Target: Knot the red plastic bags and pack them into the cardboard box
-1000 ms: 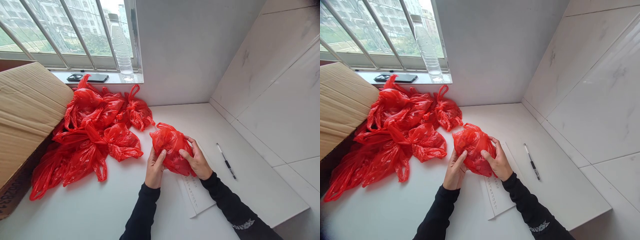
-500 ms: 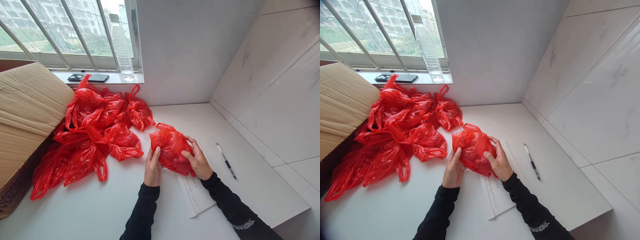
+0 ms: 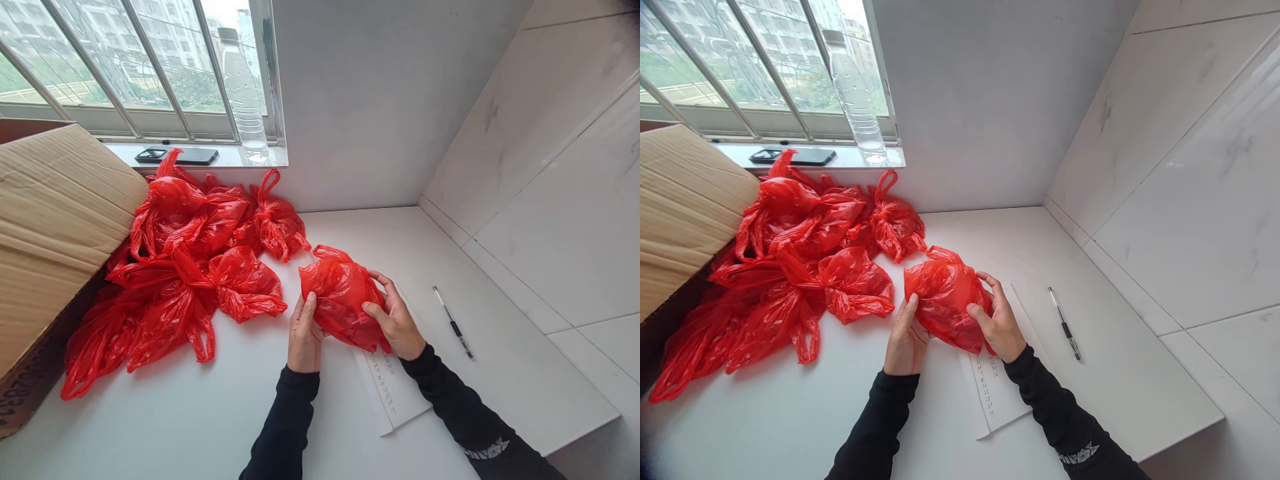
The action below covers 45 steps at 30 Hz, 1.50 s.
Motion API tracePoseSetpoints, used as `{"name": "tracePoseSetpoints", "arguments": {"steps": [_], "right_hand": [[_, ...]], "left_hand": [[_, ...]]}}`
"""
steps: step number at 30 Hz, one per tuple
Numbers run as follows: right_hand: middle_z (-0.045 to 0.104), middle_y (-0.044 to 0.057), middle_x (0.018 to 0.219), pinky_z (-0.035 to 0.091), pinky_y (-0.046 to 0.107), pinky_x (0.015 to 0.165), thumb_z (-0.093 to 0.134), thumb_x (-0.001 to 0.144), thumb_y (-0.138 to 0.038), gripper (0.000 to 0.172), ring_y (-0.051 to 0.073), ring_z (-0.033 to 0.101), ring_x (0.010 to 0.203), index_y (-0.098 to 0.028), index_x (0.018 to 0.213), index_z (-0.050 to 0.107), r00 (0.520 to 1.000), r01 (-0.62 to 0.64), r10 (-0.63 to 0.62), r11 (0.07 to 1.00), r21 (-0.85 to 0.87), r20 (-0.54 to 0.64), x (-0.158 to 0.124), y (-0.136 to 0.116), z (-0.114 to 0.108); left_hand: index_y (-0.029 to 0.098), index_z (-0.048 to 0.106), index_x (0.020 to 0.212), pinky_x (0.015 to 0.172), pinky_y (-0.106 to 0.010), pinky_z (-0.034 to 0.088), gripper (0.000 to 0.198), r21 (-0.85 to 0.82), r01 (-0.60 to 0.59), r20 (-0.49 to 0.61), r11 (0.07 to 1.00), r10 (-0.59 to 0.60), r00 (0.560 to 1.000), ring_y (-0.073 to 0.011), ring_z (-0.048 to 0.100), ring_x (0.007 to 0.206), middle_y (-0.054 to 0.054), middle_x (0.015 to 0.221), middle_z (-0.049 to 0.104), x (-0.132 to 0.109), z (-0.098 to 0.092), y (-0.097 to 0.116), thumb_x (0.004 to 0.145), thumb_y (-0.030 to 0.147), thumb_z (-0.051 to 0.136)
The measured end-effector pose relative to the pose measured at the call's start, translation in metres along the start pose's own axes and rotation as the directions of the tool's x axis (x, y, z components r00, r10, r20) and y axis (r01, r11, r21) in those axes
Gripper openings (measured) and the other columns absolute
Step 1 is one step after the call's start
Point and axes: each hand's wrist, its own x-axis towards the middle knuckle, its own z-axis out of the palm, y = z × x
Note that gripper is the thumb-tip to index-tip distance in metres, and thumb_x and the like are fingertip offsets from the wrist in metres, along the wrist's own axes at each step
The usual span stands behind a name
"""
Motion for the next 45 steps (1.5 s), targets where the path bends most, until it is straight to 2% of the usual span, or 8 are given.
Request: {"name": "tracePoseSetpoints", "arguments": {"steps": [9,16,23,26,31,34,38,45], "right_hand": [[0.062,0.008,0.132,0.051,0.042,0.1,0.068,0.084,-0.035,0.052,0.027,0.06,0.119,-0.024,0.133,0.054,0.98,0.129,-0.135,0.99,-0.051,-0.145,0.001,-0.005,0.003],[0.066,0.007,0.12,0.058,0.037,0.084,0.063,0.088,-0.035,0.038,0.023,0.066,0.101,-0.026,0.124,0.058,0.9,0.215,-0.278,0.953,-0.213,-0.335,-0.001,-0.021,0.005],[0.067,0.006,0.117,0.056,0.038,0.087,0.066,0.085,-0.033,0.035,0.025,0.065,0.101,-0.03,0.12,0.065,0.923,0.371,-0.256,0.792,-0.485,0.288,-0.022,-0.045,0.03],[0.067,0.006,0.112,0.055,0.041,0.084,0.062,0.089,-0.039,0.025,0.026,0.063,0.097,-0.031,0.112,0.068,0.949,0.316,-0.253,0.781,-0.539,0.19,-0.02,-0.043,0.033],[0.061,0.009,0.118,0.052,0.044,0.081,0.071,0.08,-0.045,0.059,0.028,0.058,0.098,-0.027,0.133,0.052,0.989,0.142,-0.136,0.77,-0.622,0.058,0.005,-0.021,0.029],[0.065,0.006,0.096,0.05,0.034,0.063,0.065,0.082,-0.042,0.042,0.022,0.057,0.077,-0.022,0.119,0.059,0.994,0.078,-0.024,0.846,-0.528,0.107,0.019,-0.015,0.028],[0.064,0.003,0.082,0.047,0.031,0.065,0.06,0.085,-0.04,0.022,0.018,0.054,0.072,-0.02,0.093,0.063,0.982,0.188,-0.152,0.866,-0.463,0.115,0.04,-0.034,0.04],[0.067,0.005,0.086,0.051,0.036,0.072,0.065,0.077,-0.038,0.037,0.019,0.058,0.072,-0.016,0.107,0.064,0.923,0.366,-0.373,0.779,-0.51,0.093,0.15,-0.088,0.106]], "left_hand": [[0.026,0.056,0.132,0.084,-0.037,0.058,0.05,0.057,-0.002,0.048,0.998,-0.001,0.999,-0.0282,0.061,0.114,-0.008,0.13,0.062,-0.001,0.001,0.003,0.086,0.045,0.062],[0.028,0.049,0.137,0.097,-0.045,0.052,0.051,0.026,-0.008,0.064,1.0,0.006,0.998,-0.0286,0.052,0.127,-0.011,0.137,0.054,-0.001,-0.009,-0.003,0.089,0.041,0.059],[0.023,0.047,0.143,0.097,-0.044,0.05,0.058,-0.248,0.097,0.128,0.964,-0.067,0.989,-0.0312,0.055,0.124,-0.014,0.133,0.06,-0.011,0.0,0.004,0.09,0.048,0.053],[0.022,0.045,0.145,0.098,-0.043,0.049,0.059,-0.348,0.087,0.139,0.933,-0.04,0.989,-0.03,0.06,0.119,-0.014,0.128,0.064,-0.015,0.002,0.008,0.092,0.046,0.052],[0.023,0.04,0.147,0.095,-0.043,0.05,0.061,-0.388,0.05,0.127,0.92,0.0,0.992,-0.0292,0.063,0.114,-0.014,0.122,0.066,-0.017,-0.001,0.012,0.092,0.047,0.051],[0.018,0.046,0.143,0.094,-0.04,0.05,0.061,-0.384,0.001,0.076,0.923,0.031,0.997,-0.029,0.063,0.114,-0.015,0.117,0.067,-0.015,-0.005,0.011,0.091,0.047,0.052],[0.019,0.052,0.135,0.09,-0.034,0.051,0.052,-0.377,-0.071,-0.078,0.924,0.044,0.996,-0.0248,0.062,0.112,-0.013,0.114,0.067,-0.009,-0.013,0.002,0.088,0.041,0.057],[0.016,0.048,0.133,0.08,-0.041,0.054,0.057,-0.261,0.006,-0.096,0.965,-0.032,0.995,-0.0276,0.068,0.092,-0.017,0.104,0.069,-0.005,-0.02,-0.008,0.087,0.048,0.055]]}}
